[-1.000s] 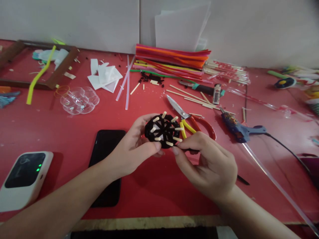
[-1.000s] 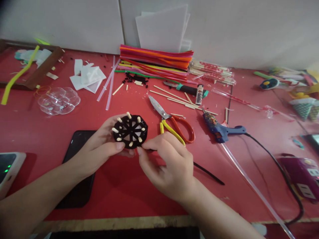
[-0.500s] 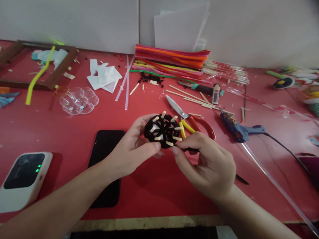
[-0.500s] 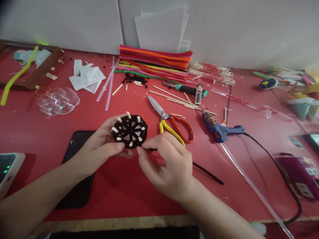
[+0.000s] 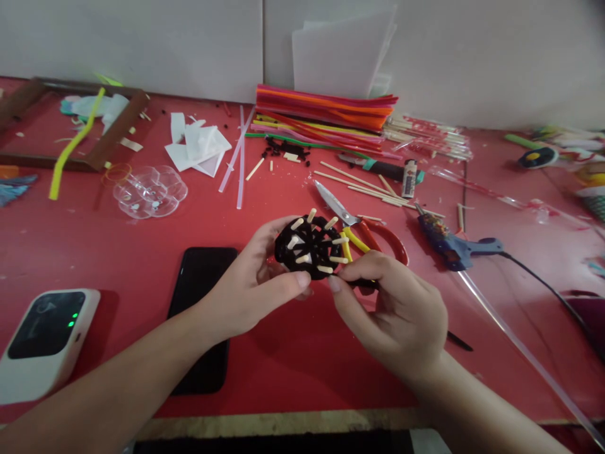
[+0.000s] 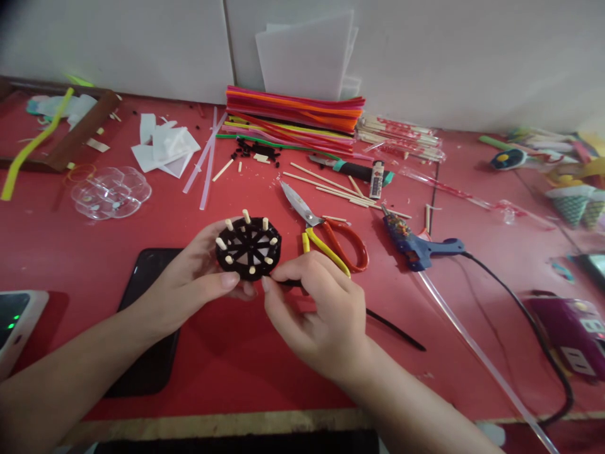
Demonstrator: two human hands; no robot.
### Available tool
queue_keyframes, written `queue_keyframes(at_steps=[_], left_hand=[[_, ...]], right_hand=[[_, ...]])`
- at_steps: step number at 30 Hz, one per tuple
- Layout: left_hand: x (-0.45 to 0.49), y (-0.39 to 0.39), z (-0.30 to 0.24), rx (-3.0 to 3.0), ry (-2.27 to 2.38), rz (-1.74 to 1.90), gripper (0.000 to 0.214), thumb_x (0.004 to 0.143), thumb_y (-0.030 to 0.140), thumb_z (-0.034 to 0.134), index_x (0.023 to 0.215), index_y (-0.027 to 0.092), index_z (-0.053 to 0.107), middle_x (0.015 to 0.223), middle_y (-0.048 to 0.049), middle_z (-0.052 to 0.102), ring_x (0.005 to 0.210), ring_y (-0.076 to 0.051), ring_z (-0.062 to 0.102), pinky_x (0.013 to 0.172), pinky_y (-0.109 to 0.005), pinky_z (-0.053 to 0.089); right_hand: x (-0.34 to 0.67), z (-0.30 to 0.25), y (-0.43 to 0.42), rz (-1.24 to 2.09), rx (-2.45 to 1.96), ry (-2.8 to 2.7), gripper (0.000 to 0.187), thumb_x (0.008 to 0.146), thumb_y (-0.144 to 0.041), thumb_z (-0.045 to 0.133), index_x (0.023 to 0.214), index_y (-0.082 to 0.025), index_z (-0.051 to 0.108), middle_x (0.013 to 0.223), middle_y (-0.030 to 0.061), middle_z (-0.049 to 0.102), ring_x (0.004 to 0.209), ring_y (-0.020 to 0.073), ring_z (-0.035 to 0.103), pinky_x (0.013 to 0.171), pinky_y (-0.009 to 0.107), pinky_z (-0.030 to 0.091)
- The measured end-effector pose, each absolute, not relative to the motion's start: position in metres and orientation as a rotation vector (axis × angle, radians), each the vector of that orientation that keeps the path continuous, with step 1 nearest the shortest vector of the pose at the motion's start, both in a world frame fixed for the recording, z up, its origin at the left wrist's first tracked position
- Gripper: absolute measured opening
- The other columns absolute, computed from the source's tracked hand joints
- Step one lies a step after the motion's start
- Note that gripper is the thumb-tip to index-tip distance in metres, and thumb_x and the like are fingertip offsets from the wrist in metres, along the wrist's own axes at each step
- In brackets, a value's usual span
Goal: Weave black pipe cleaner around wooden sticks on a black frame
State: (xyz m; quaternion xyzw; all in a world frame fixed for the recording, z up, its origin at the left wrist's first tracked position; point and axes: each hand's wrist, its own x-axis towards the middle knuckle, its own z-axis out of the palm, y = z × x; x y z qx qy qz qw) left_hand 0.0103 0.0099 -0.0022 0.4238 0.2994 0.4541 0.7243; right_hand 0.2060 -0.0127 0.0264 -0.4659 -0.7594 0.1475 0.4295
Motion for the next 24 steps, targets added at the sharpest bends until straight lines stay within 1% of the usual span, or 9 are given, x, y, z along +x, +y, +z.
queue_keyframes(at_steps=[4, 9, 14, 17, 20, 22, 24], left_hand=[[0.010, 0.010, 0.000, 0.920, 0.704, 0.979, 0.053, 0.087, 0.022, 0.079, 0.131, 0.032, 0.053, 0.119, 0.0001, 0.063, 0.085, -0.010, 0.073, 0.074, -0.024, 0.067], [0.009, 0.011, 0.002, 0.928, 0.740, 0.950, 0.056, 0.086, 0.023, 0.079, 0.134, 0.030, 0.050, 0.118, -0.0012, 0.062, 0.079, -0.008, 0.071, 0.073, -0.023, 0.067], [0.011, 0.012, 0.002, 0.920, 0.753, 0.952, 0.059, 0.085, 0.025, 0.080, 0.134, 0.029, 0.049, 0.122, -0.0036, 0.061, 0.081, -0.010, 0.071, 0.071, -0.023, 0.065], [0.011, 0.012, 0.001, 0.918, 0.750, 0.959, 0.062, 0.083, 0.026, 0.081, 0.135, 0.030, 0.048, 0.130, -0.0057, 0.060, 0.091, -0.013, 0.071, 0.075, -0.025, 0.065], [0.012, 0.012, 0.001, 0.937, 0.756, 0.927, 0.065, 0.082, 0.029, 0.082, 0.136, 0.030, 0.047, 0.129, -0.0066, 0.061, 0.086, -0.012, 0.072, 0.075, -0.026, 0.064], [0.013, 0.012, 0.000, 0.950, 0.786, 0.907, 0.067, 0.083, 0.032, 0.080, 0.139, 0.029, 0.044, 0.125, -0.0068, 0.063, 0.075, -0.010, 0.070, 0.071, -0.028, 0.064], [0.014, 0.012, 0.000, 0.959, 0.818, 0.931, 0.068, 0.081, 0.032, 0.081, 0.139, 0.028, 0.046, 0.128, -0.0080, 0.061, 0.075, -0.011, 0.069, 0.071, -0.030, 0.064]], right_hand=[[0.206, 0.026, -0.013, 0.364, -1.134, -1.903, 0.011, 0.090, -0.012, 0.068, 0.086, -0.020, 0.061, 0.074, -0.0014, 0.066, 0.067, 0.0083, 0.062, 0.063, 0.022, 0.050], [0.207, 0.026, -0.012, 0.347, -1.142, -1.925, 0.011, 0.091, -0.013, 0.067, 0.086, -0.021, 0.061, 0.073, -0.0012, 0.067, 0.066, 0.0087, 0.062, 0.063, 0.022, 0.050], [0.208, 0.025, -0.010, 0.318, -1.135, -1.936, 0.010, 0.091, -0.014, 0.067, 0.087, -0.021, 0.061, 0.074, -0.0010, 0.067, 0.066, 0.0091, 0.063, 0.063, 0.021, 0.050], [0.209, 0.022, -0.008, 0.287, -1.116, -1.936, 0.009, 0.091, -0.014, 0.067, 0.087, -0.021, 0.062, 0.073, -0.0012, 0.068, 0.064, 0.0090, 0.063, 0.060, 0.021, 0.050], [0.211, 0.019, -0.006, 0.254, -1.095, -1.937, 0.009, 0.090, -0.015, 0.067, 0.085, -0.021, 0.062, 0.072, -0.0013, 0.068, 0.062, 0.0095, 0.064, 0.059, 0.021, 0.051], [0.212, 0.018, -0.004, 0.234, -1.069, -1.943, 0.008, 0.090, -0.016, 0.067, 0.086, -0.021, 0.063, 0.072, -0.0012, 0.069, 0.062, 0.0103, 0.065, 0.059, 0.021, 0.052], [0.212, 0.018, -0.002, 0.212, -1.042, -1.948, 0.008, 0.090, -0.016, 0.067, 0.085, -0.021, 0.064, 0.072, -0.0010, 0.070, 0.061, 0.0109, 0.066, 0.057, 0.021, 0.052]])
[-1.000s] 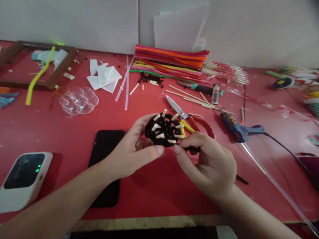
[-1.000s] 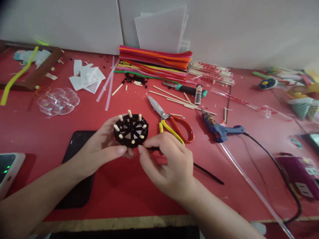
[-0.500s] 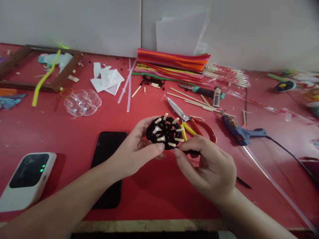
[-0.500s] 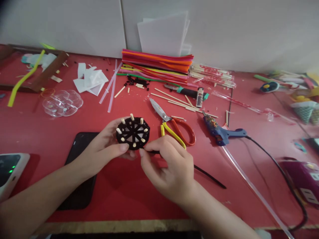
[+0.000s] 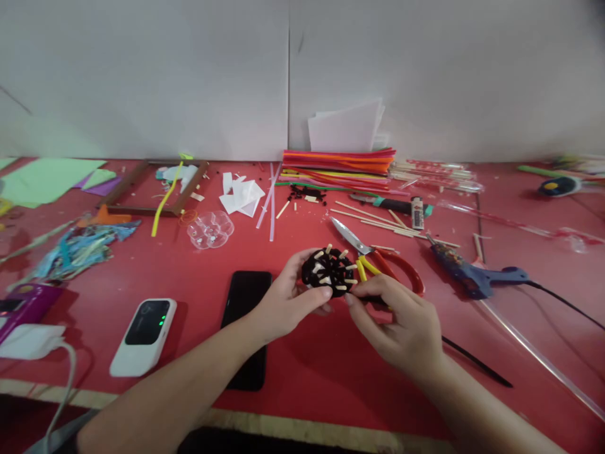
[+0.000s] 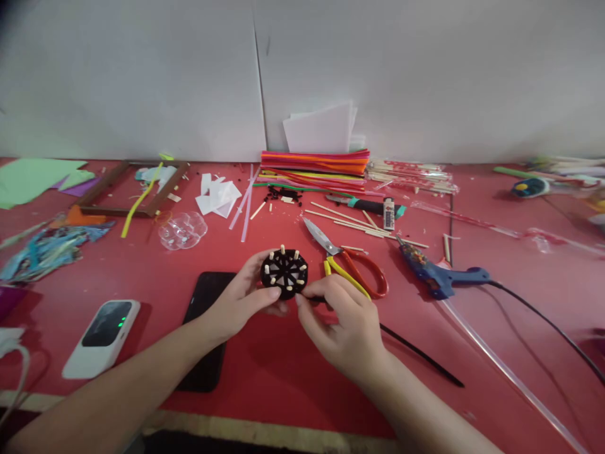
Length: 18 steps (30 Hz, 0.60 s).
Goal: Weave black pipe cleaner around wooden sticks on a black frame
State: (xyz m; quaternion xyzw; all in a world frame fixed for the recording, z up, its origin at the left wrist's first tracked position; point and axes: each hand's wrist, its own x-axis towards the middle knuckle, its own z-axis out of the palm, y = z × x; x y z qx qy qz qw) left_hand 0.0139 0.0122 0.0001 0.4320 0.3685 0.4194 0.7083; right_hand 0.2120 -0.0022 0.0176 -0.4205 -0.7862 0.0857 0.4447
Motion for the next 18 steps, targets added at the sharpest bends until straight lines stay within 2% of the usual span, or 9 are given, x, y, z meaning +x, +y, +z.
queue_keyframes(at_steps=[13, 18], left_hand=[[0.0139, 0.0137, -0.0017, 1.036, 0.851, 0.984, 0.063, 0.083, 0.031, 0.076, 0.139, 0.027, 0.048, 0.124, -0.0078, 0.065, 0.074, -0.011, 0.069, 0.075, -0.036, 0.066], [0.0154, 0.0143, -0.0028, 1.125, 0.862, 1.082, 0.061, 0.082, 0.028, 0.074, 0.136, 0.025, 0.046, 0.130, -0.0101, 0.063, 0.087, -0.017, 0.070, 0.077, -0.035, 0.065]], right_hand=[[0.2095, 0.0096, -0.0012, 0.304, -1.090, -1.881, 0.007, 0.090, -0.022, 0.066, 0.083, -0.022, 0.068, 0.074, 0.0016, 0.074, 0.063, 0.0143, 0.068, 0.060, 0.026, 0.053], [0.2077, 0.0082, -0.0014, 0.395, -1.174, -1.818, 0.012, 0.091, -0.030, 0.066, 0.086, -0.021, 0.071, 0.079, 0.0036, 0.076, 0.069, 0.0155, 0.069, 0.066, 0.027, 0.054]])
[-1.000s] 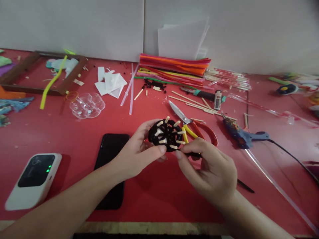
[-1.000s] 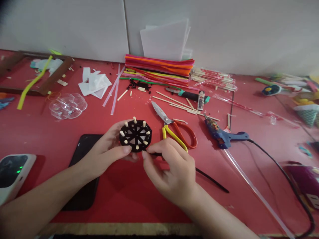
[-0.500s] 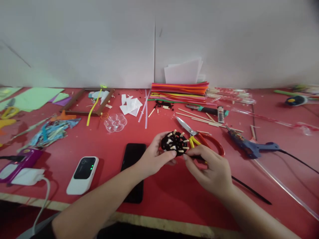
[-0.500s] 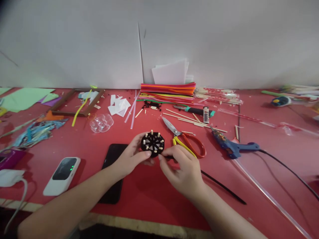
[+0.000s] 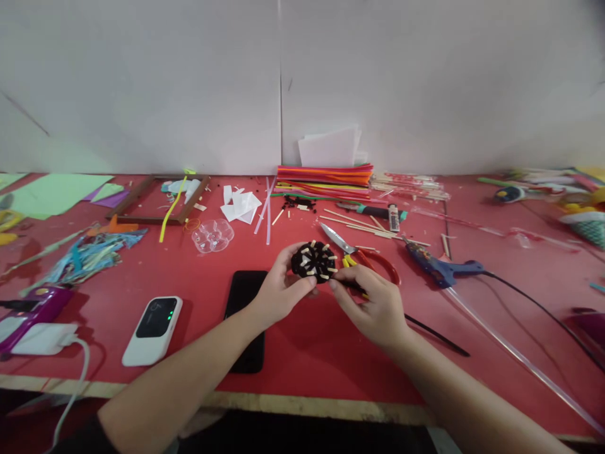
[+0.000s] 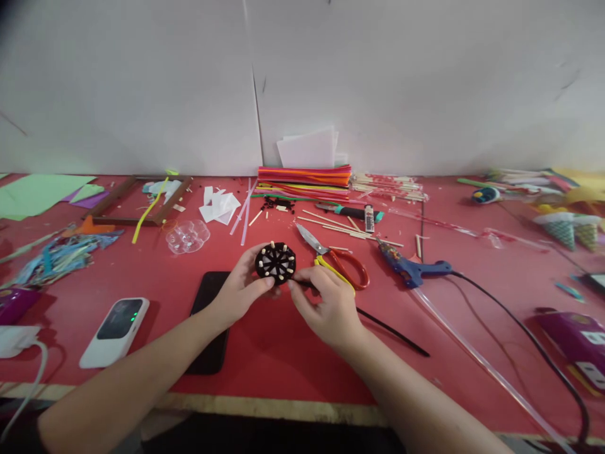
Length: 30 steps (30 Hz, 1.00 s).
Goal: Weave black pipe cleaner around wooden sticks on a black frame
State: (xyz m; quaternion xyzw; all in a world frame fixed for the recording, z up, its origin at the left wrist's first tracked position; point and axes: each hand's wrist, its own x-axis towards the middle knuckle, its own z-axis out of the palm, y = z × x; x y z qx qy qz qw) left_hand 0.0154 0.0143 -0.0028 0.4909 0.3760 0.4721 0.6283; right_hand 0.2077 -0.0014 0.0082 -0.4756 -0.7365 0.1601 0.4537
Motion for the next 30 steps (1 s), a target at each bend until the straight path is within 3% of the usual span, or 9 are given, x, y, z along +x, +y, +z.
queue_keyframes(at_steps=[3, 6, 8, 13, 17, 24, 30], left_hand=[[0.016, 0.015, -0.005, 1.188, 0.882, 1.162, 0.059, 0.085, 0.027, 0.072, 0.136, 0.025, 0.045, 0.135, -0.0115, 0.060, 0.097, -0.019, 0.070, 0.082, -0.035, 0.064], [0.014, 0.014, -0.008, 1.265, 0.905, 1.219, 0.058, 0.087, 0.026, 0.071, 0.139, 0.024, 0.044, 0.135, -0.0122, 0.060, 0.104, -0.021, 0.070, 0.087, -0.036, 0.063], [0.012, 0.013, -0.009, 1.328, 0.915, 1.251, 0.060, 0.087, 0.025, 0.073, 0.140, 0.024, 0.046, 0.134, -0.0123, 0.060, 0.108, -0.023, 0.069, 0.090, -0.036, 0.062], [0.009, 0.011, -0.014, 1.443, 0.945, 1.331, 0.065, 0.085, 0.021, 0.074, 0.144, 0.023, 0.046, 0.137, -0.0129, 0.059, 0.112, -0.024, 0.068, 0.095, -0.037, 0.061], [0.008, 0.009, -0.017, 1.500, 0.986, 1.373, 0.067, 0.087, 0.020, 0.074, 0.146, 0.024, 0.044, 0.144, -0.0144, 0.054, 0.118, -0.025, 0.065, 0.097, -0.038, 0.060], [0.009, 0.006, -0.018, 1.527, 1.096, 1.368, 0.063, 0.091, 0.022, 0.070, 0.147, 0.023, 0.042, 0.138, -0.0152, 0.057, 0.117, -0.025, 0.066, 0.098, -0.039, 0.060], [0.008, 0.005, -0.021, 1.547, 1.105, 1.380, 0.063, 0.090, 0.023, 0.072, 0.146, 0.024, 0.043, 0.142, -0.0148, 0.054, 0.121, -0.025, 0.066, 0.101, -0.040, 0.059]], right_hand=[[0.206, 0.011, -0.001, 0.492, -1.268, -1.763, 0.021, 0.090, -0.038, 0.068, 0.079, -0.020, 0.071, 0.070, 0.0022, 0.069, 0.063, 0.0150, 0.062, 0.062, 0.027, 0.049], [0.207, 0.015, 0.001, 0.662, -1.349, -1.701, 0.037, 0.089, -0.047, 0.070, 0.065, -0.019, 0.065, 0.052, -0.0038, 0.049, 0.050, 0.0108, 0.043, 0.048, 0.025, 0.034], [0.208, 0.016, 0.002, 0.818, -1.358, -1.651, 0.043, 0.089, -0.052, 0.068, 0.062, -0.020, 0.059, 0.050, -0.0057, 0.044, 0.046, 0.0091, 0.037, 0.044, 0.024, 0.029], [0.208, 0.016, 0.003, 1.089, -1.289, -1.512, 0.040, 0.092, -0.054, 0.054, 0.073, -0.019, 0.059, 0.053, -0.0028, 0.053, 0.046, 0.0104, 0.046, 0.044, 0.024, 0.038], [0.207, 0.020, -0.004, 1.077, -1.271, -1.480, 0.035, 0.092, -0.049, 0.060, 0.078, -0.018, 0.068, 0.062, 0.0016, 0.065, 0.051, 0.0115, 0.053, 0.048, 0.024, 0.043], [0.209, 0.016, -0.010, 0.468, -1.160, -1.743, 0.017, 0.096, -0.024, 0.064, 0.096, -0.021, 0.081, 0.083, 0.0047, 0.080, 0.071, 0.0156, 0.074, 0.067, 0.025, 0.059], [0.208, 0.015, -0.011, 0.238, -1.110, -1.846, 0.020, 0.096, -0.014, 0.063, 0.105, -0.020, 0.080, 0.077, 0.0030, 0.077, 0.064, 0.0134, 0.071, 0.062, 0.022, 0.060]])
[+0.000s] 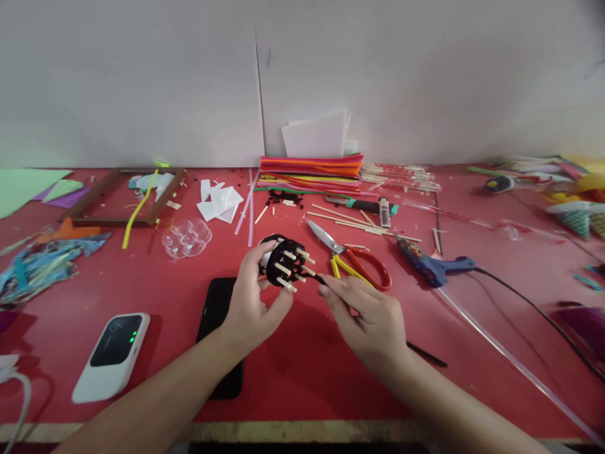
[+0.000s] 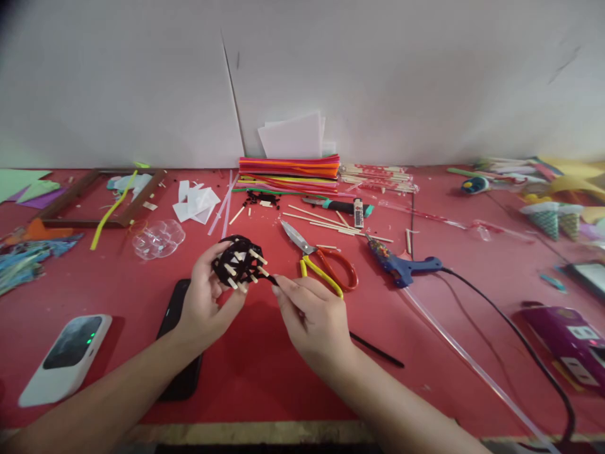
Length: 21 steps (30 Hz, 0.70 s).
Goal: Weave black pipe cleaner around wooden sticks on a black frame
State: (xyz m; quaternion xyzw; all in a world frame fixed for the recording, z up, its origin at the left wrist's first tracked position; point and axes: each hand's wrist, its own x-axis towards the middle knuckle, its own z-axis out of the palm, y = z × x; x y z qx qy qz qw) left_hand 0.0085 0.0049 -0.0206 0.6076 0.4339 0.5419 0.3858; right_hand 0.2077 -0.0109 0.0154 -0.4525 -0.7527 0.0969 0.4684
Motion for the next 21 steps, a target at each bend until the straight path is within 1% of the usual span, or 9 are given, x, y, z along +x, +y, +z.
queue_keyframes(at_steps=[3, 6, 9, 12, 14, 15, 18, 19, 21], left_hand=[[0.009, 0.004, -0.020, 1.517, 1.110, 1.373, 0.063, 0.090, 0.022, 0.072, 0.146, 0.025, 0.043, 0.142, -0.0144, 0.055, 0.118, -0.024, 0.067, 0.100, -0.038, 0.060], [0.011, 0.003, -0.017, 1.449, 1.080, 1.381, 0.064, 0.091, 0.023, 0.072, 0.147, 0.025, 0.042, 0.143, -0.0141, 0.057, 0.118, -0.024, 0.068, 0.099, -0.037, 0.061], [0.013, 0.004, -0.012, 1.345, 1.019, 1.357, 0.061, 0.093, 0.025, 0.070, 0.146, 0.026, 0.040, 0.138, -0.0121, 0.061, 0.112, -0.021, 0.071, 0.095, -0.035, 0.062], [0.014, 0.007, -0.008, 1.201, 0.996, 1.292, 0.061, 0.092, 0.029, 0.073, 0.143, 0.028, 0.041, 0.139, -0.0109, 0.061, 0.108, -0.020, 0.072, 0.093, -0.035, 0.063], [0.014, 0.008, -0.007, 1.127, 0.978, 1.234, 0.066, 0.087, 0.030, 0.078, 0.141, 0.028, 0.040, 0.143, -0.0115, 0.059, 0.109, -0.021, 0.072, 0.092, -0.036, 0.063], [0.014, 0.009, -0.007, 1.102, 0.958, 1.210, 0.070, 0.085, 0.030, 0.081, 0.141, 0.029, 0.040, 0.144, -0.0118, 0.058, 0.109, -0.021, 0.072, 0.092, -0.036, 0.063], [0.013, 0.011, -0.006, 1.057, 0.886, 1.159, 0.074, 0.081, 0.029, 0.086, 0.140, 0.029, 0.041, 0.147, -0.0129, 0.056, 0.112, -0.023, 0.071, 0.089, -0.034, 0.064], [0.013, 0.011, -0.005, 1.050, 0.867, 1.147, 0.073, 0.081, 0.030, 0.085, 0.140, 0.029, 0.042, 0.147, -0.0131, 0.056, 0.112, -0.023, 0.071, 0.089, -0.034, 0.064], [0.013, 0.012, -0.004, 1.038, 0.849, 1.135, 0.069, 0.083, 0.033, 0.084, 0.139, 0.028, 0.043, 0.145, -0.0127, 0.056, 0.105, -0.021, 0.072, 0.086, -0.035, 0.065]], right_hand=[[0.207, 0.016, -0.011, 0.171, -1.088, -1.882, 0.021, 0.096, -0.013, 0.061, 0.105, -0.019, 0.079, 0.076, 0.0040, 0.076, 0.064, 0.0143, 0.071, 0.058, 0.023, 0.059], [0.207, 0.014, -0.010, 0.159, -1.108, -1.907, 0.018, 0.096, -0.013, 0.060, 0.100, -0.017, 0.077, 0.079, 0.0057, 0.076, 0.068, 0.0156, 0.072, 0.062, 0.025, 0.060], [0.207, 0.013, -0.009, 0.188, -1.129, -1.917, 0.016, 0.095, -0.013, 0.059, 0.096, -0.017, 0.074, 0.078, 0.0053, 0.075, 0.070, 0.0158, 0.072, 0.067, 0.026, 0.061], [0.208, 0.014, -0.009, 0.237, -1.148, -1.929, 0.015, 0.097, -0.013, 0.057, 0.095, -0.019, 0.072, 0.077, 0.0042, 0.074, 0.068, 0.0154, 0.072, 0.066, 0.025, 0.060], [0.209, 0.014, -0.010, 0.249, -1.162, -1.938, 0.015, 0.098, -0.015, 0.057, 0.099, -0.019, 0.071, 0.082, 0.0050, 0.076, 0.072, 0.0158, 0.074, 0.067, 0.025, 0.061], [0.209, 0.014, -0.011, 0.252, -1.175, -1.939, 0.015, 0.099, -0.016, 0.057, 0.105, -0.019, 0.070, 0.087, 0.0059, 0.078, 0.077, 0.0164, 0.076, 0.068, 0.024, 0.061], [0.211, 0.013, -0.013, 0.256, -1.226, -1.918, 0.024, 0.099, -0.020, 0.059, 0.123, -0.020, 0.065, 0.099, 0.0067, 0.080, 0.088, 0.0172, 0.079, 0.072, 0.023, 0.062], [0.211, 0.013, -0.013, 0.246, -1.232, -1.905, 0.026, 0.099, -0.021, 0.059, 0.125, -0.020, 0.063, 0.099, 0.0061, 0.080, 0.088, 0.0168, 0.079, 0.073, 0.022, 0.062], [0.212, 0.011, -0.013, 0.208, -1.214, -1.891, 0.022, 0.099, -0.022, 0.061, 0.121, -0.021, 0.063, 0.096, 0.0048, 0.079, 0.084, 0.0154, 0.078, 0.074, 0.021, 0.062]])
